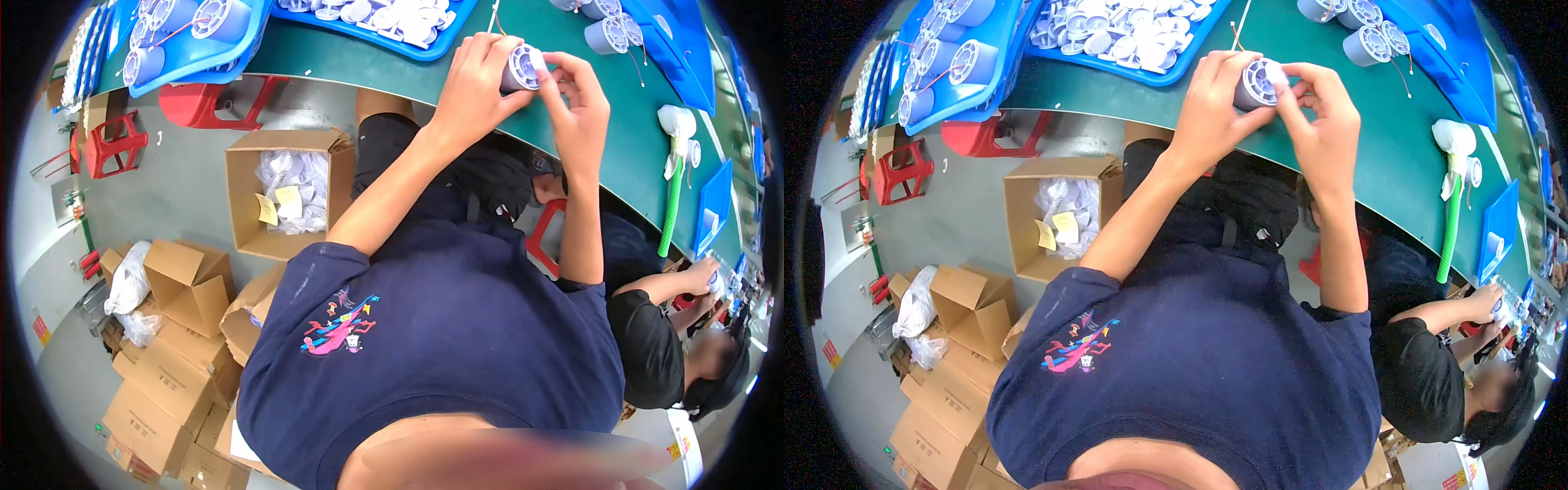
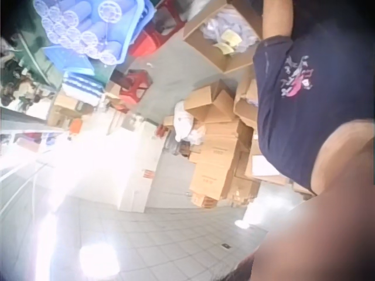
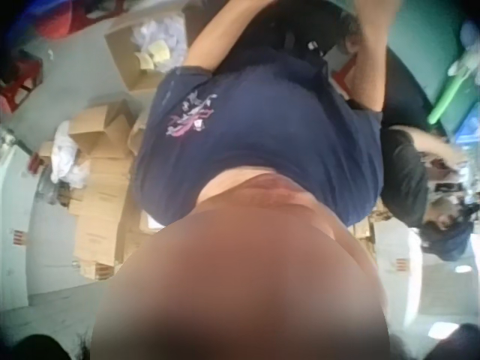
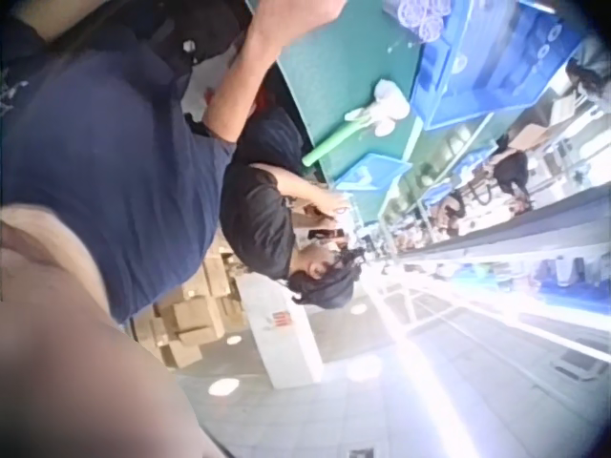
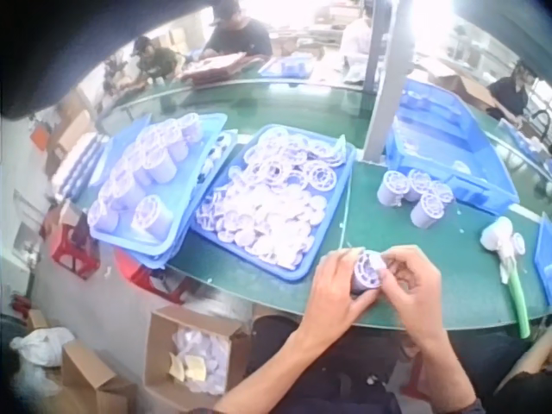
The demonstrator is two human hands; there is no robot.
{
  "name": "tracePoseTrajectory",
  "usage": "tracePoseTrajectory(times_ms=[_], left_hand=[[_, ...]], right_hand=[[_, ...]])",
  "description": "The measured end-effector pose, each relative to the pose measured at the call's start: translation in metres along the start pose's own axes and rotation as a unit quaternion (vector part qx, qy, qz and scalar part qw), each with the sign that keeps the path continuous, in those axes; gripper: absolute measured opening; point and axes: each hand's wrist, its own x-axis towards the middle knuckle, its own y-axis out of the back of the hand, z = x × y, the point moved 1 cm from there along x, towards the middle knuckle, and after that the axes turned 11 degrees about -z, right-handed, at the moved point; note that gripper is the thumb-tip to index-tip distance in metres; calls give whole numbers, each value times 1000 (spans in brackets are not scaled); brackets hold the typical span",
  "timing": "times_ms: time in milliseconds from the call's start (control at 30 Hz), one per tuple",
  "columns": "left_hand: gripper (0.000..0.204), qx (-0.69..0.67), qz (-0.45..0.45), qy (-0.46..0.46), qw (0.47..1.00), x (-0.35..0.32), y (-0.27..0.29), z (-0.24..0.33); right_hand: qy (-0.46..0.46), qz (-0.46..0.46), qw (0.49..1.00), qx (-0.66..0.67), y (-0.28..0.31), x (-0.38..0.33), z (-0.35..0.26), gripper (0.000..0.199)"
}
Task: Assembling small electronic components (likely cooling fans) at a production workstation.
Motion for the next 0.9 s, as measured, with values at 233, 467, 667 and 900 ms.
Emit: tracePoseTrajectory(times_ms=[233,467,667,900], left_hand=[[64,3,4,10,1000,-1,1,0],[65,-17,-1,-1,1000,0,-1,-2],[60,-20,-1,19,1000,-1,1,-1],[61,-39,5,17,999,-1,1,-2]], right_hand=[[75,-31,989,-127,3,3,-3,23],[70,-34,987,-143,0,3,-10,21],[60,-41,980,-185,0,5,-11,20],[58,-28,988,-143,0,4,-6,20]])
